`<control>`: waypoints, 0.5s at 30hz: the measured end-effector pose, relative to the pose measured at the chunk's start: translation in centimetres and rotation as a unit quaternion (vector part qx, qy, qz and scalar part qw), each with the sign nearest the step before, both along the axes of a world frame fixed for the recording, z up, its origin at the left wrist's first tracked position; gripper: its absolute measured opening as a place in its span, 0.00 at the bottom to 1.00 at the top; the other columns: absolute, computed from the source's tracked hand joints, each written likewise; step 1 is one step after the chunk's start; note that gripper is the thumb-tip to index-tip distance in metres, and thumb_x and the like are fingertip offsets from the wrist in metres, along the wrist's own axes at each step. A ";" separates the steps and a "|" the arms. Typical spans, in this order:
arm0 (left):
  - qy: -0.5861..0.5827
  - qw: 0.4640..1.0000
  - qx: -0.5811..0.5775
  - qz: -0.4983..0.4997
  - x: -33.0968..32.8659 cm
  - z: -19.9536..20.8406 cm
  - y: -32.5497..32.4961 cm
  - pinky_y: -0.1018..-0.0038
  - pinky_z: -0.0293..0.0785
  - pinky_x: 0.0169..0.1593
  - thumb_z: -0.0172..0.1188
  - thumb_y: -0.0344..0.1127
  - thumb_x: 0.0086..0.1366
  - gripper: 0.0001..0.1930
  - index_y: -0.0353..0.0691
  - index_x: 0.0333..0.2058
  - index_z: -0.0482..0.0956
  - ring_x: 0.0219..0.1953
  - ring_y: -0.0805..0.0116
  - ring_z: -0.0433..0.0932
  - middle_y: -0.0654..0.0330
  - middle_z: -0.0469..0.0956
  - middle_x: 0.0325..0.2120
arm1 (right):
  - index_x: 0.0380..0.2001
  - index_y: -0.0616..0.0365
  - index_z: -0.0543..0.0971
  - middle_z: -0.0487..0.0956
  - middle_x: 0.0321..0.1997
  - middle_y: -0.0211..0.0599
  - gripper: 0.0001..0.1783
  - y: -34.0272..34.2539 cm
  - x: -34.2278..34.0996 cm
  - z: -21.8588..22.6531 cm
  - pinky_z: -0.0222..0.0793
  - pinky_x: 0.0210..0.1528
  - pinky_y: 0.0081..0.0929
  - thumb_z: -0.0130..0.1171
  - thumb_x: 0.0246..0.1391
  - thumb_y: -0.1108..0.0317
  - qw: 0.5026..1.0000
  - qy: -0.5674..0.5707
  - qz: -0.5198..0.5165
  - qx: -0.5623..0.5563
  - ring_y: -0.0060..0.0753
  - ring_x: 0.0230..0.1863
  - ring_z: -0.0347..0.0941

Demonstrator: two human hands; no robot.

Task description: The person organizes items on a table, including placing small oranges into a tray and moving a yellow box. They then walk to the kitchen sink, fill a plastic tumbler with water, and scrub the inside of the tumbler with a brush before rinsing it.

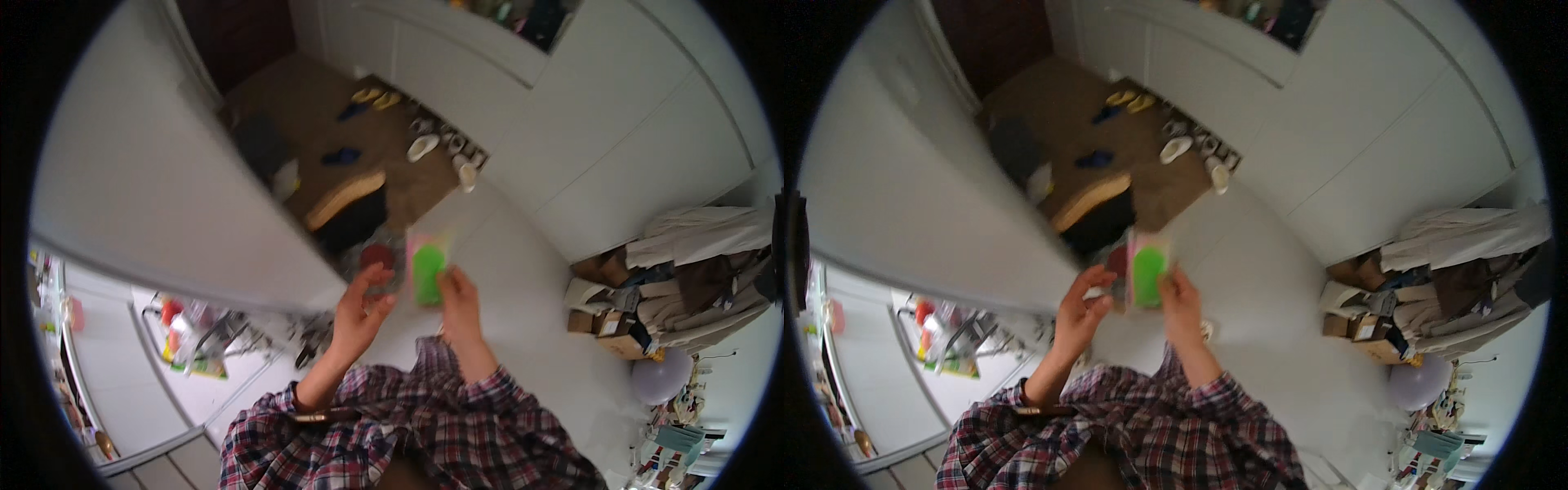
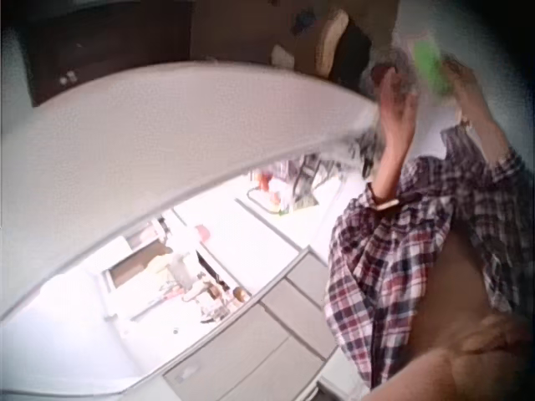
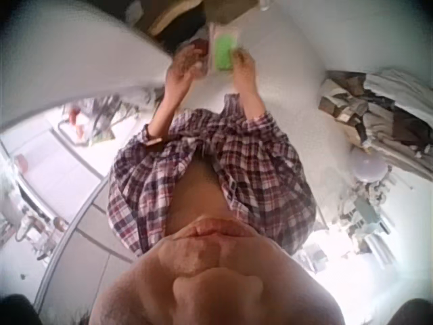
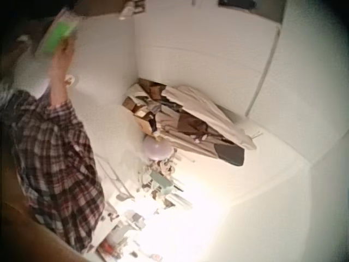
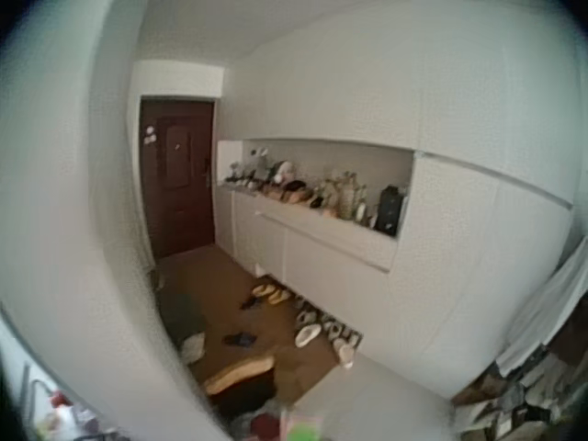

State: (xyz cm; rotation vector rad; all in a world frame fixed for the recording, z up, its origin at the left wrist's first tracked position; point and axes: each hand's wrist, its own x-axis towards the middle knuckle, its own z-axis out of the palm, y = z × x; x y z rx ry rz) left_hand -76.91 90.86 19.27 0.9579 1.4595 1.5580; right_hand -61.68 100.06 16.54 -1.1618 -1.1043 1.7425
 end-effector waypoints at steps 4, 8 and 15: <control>-0.141 0.989 -0.037 -0.029 4.9 -2.1 9.3 0.79 0.72 0.40 0.59 0.33 0.65 0.25 0.35 0.58 0.63 0.43 0.74 0.72 0.58 0.73 0.44 | 0.43 0.63 0.77 0.76 0.27 0.28 0.13 5.6 6.0 -1.2 0.69 0.32 0.20 0.54 0.60 0.65 0.981 -0.133 0.121 0.067 0.17 0.25 0.67; -0.218 0.974 -0.053 -0.012 9.3 -1.0 17.6 0.83 0.66 0.30 0.61 0.33 0.64 0.17 0.36 0.49 0.69 0.29 0.81 0.71 0.66 0.73 0.29 | 0.45 0.64 0.77 0.76 0.31 0.26 0.13 12.5 10.8 3.3 0.65 0.35 0.16 0.55 0.60 0.67 0.969 -0.151 0.182 0.074 0.14 0.33 0.69; -0.189 0.978 -0.091 0.017 10.6 1.0 28.0 0.83 0.68 0.32 0.62 0.31 0.63 0.12 0.35 0.43 0.72 0.31 0.80 0.73 0.64 0.76 0.31 | 0.48 0.61 0.76 0.78 0.35 0.29 0.15 23.9 13.6 4.9 0.70 0.34 0.18 0.58 0.58 0.68 0.995 -0.013 0.088 0.040 0.18 0.34 0.73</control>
